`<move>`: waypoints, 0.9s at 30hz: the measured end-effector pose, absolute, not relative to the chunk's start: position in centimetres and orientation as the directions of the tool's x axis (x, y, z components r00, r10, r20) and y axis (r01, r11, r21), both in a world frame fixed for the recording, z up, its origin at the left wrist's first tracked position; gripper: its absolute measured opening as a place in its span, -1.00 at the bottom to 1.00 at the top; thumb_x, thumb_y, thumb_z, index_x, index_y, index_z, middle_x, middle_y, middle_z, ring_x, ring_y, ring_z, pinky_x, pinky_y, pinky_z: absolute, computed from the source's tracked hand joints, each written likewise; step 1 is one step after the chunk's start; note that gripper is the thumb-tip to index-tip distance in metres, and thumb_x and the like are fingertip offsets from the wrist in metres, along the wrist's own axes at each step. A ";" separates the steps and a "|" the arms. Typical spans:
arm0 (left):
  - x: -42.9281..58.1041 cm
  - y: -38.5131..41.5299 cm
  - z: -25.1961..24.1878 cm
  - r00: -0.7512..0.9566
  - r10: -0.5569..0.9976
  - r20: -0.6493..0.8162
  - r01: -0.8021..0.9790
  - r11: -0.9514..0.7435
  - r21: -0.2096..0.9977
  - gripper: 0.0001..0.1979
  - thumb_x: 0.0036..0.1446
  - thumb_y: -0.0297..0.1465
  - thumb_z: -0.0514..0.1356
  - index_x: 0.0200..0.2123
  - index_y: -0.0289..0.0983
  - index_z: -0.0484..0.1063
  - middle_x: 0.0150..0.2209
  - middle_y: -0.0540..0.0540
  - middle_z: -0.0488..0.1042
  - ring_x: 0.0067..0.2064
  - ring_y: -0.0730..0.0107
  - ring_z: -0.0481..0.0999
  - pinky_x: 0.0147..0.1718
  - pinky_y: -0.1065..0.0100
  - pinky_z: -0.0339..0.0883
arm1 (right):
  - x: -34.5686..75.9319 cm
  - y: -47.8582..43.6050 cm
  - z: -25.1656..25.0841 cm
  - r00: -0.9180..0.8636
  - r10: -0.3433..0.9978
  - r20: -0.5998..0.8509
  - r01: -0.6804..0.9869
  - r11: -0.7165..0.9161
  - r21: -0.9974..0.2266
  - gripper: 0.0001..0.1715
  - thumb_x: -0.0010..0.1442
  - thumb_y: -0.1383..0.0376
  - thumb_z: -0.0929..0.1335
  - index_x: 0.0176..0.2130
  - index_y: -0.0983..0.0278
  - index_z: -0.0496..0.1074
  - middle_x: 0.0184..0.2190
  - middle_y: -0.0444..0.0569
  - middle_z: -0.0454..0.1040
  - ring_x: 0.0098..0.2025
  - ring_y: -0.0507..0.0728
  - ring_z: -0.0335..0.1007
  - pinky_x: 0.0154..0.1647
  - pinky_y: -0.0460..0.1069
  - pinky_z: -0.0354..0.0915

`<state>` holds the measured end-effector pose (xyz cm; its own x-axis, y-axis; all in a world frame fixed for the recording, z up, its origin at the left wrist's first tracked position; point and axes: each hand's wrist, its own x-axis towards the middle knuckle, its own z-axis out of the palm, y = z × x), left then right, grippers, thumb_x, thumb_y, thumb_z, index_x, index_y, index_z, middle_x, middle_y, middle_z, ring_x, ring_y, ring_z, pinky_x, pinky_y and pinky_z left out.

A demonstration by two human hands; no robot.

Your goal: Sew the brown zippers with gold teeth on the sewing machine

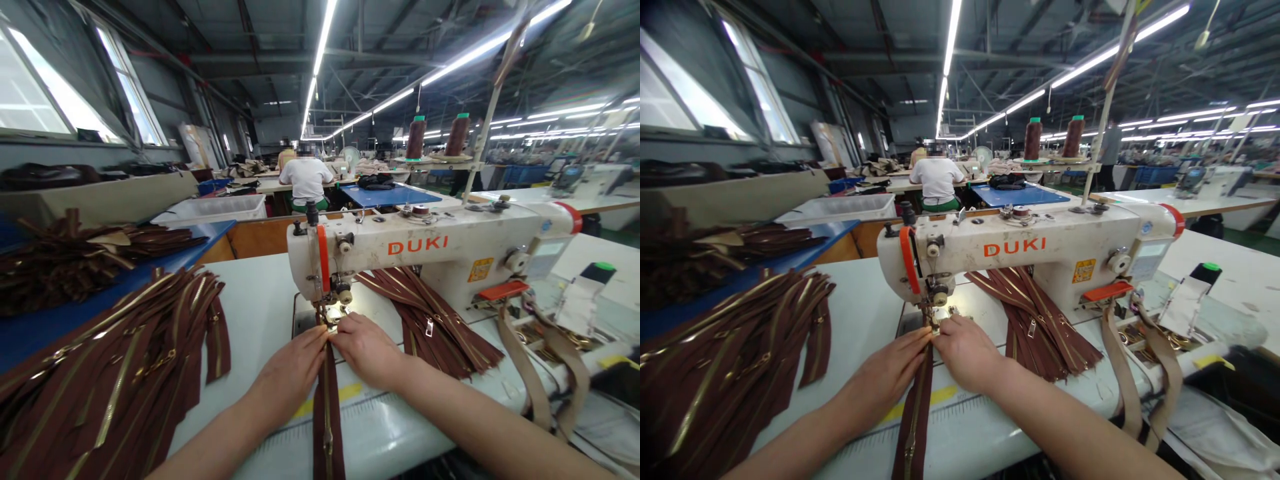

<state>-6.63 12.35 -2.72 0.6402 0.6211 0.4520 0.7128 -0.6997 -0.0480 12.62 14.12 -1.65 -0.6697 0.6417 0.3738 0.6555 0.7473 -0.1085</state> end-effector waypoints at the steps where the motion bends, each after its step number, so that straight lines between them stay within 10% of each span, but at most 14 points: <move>1: -6.5 11.5 -2.5 0.646 0.605 0.466 0.708 -0.702 -0.071 -0.65 0.28 -0.49 -0.11 -0.03 -0.43 0.39 -0.01 -0.24 0.47 0.02 0.27 0.45 -0.01 0.23 0.40 | 12.8 13.6 -1.6 -0.664 0.648 0.373 0.660 0.743 -0.115 -0.78 0.28 0.39 0.22 -0.26 0.30 0.44 -0.36 -0.02 0.39 -0.23 0.14 0.23 -0.16 0.00 0.21; 10: -5.3 3.5 -1.6 0.754 0.415 0.509 0.587 -0.774 -0.239 -0.64 0.27 -0.56 -0.14 -0.12 -0.37 0.44 -0.08 -0.14 0.51 -0.03 0.31 0.45 -0.02 0.33 0.36 | 13.4 7.3 -1.8 -0.581 0.750 0.316 0.684 0.660 -0.310 -0.86 0.26 0.41 0.25 -0.30 0.27 0.38 -0.33 -0.06 0.34 -0.22 0.12 0.19 -0.21 -0.02 0.21; 27: -3.7 4.1 -1.3 0.684 0.528 0.503 0.646 -0.758 -0.083 -0.68 0.24 -0.57 -0.11 -0.16 -0.37 0.42 -0.15 -0.18 0.51 -0.09 0.24 0.46 -0.12 0.21 0.38 | 12.4 6.8 -2.7 -0.469 0.790 0.394 0.668 0.609 -0.427 -0.80 0.26 0.44 0.22 -0.35 0.31 0.39 -0.34 -0.02 0.36 -0.25 0.13 0.19 -0.22 0.02 0.21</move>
<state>-3.67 4.06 -1.32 0.6840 0.5279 0.5035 0.6464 -0.7584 -0.0830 12.39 6.78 -2.72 -0.4693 0.7904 0.3937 0.6680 0.6094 -0.4272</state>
